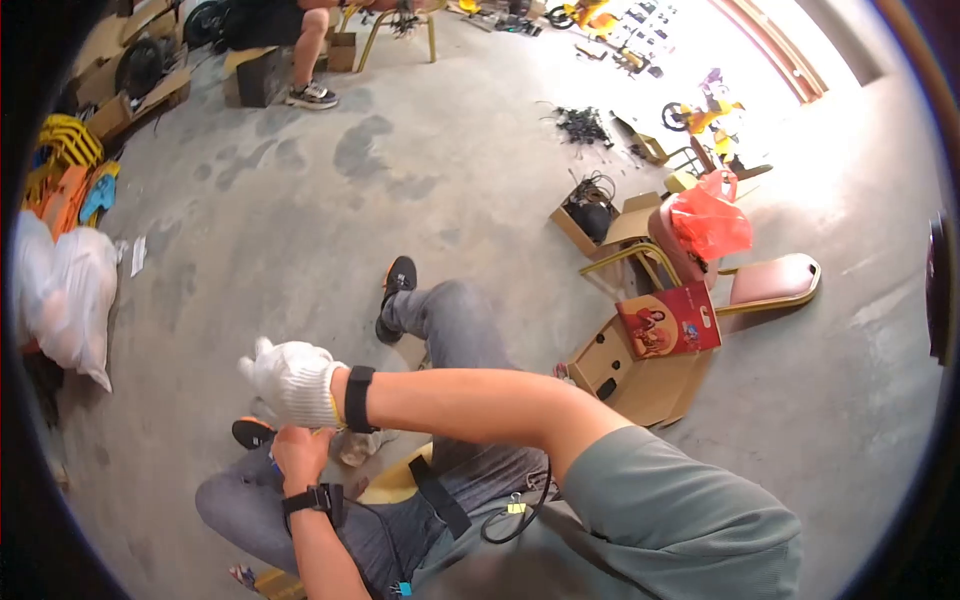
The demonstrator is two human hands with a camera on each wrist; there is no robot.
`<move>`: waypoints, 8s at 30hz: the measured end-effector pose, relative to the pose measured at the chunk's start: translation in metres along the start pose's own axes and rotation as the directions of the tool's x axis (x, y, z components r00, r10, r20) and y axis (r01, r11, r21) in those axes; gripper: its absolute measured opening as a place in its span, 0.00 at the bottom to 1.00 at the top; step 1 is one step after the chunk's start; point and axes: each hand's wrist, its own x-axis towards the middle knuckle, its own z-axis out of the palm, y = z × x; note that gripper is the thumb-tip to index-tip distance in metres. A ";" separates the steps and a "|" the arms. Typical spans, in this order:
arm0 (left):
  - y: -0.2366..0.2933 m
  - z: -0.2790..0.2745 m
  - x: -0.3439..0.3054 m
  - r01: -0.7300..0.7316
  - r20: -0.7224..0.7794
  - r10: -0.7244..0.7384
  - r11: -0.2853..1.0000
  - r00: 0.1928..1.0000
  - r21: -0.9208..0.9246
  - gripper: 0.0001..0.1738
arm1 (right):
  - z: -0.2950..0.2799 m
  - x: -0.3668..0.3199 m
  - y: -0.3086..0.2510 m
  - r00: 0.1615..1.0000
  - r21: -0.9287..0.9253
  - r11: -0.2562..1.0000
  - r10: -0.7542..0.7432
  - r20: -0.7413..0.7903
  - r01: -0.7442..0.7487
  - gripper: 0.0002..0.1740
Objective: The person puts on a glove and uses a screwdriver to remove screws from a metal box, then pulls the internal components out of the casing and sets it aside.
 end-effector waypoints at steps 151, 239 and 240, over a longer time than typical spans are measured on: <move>0.016 -0.024 0.003 0.230 0.197 -0.239 0.971 0.951 0.068 0.20 | 0.120 0.070 0.044 0.987 0.118 0.992 0.024 0.159 -0.044 0.23; -0.004 -0.037 0.005 0.296 0.215 -0.325 0.942 0.921 0.159 0.24 | 0.191 0.024 0.202 0.773 0.549 0.590 0.608 0.181 -0.592 0.21; -0.002 -0.038 0.005 0.296 0.218 -0.328 0.941 0.919 0.165 0.24 | 0.184 0.023 0.191 0.803 0.575 0.602 0.570 0.177 -0.554 0.24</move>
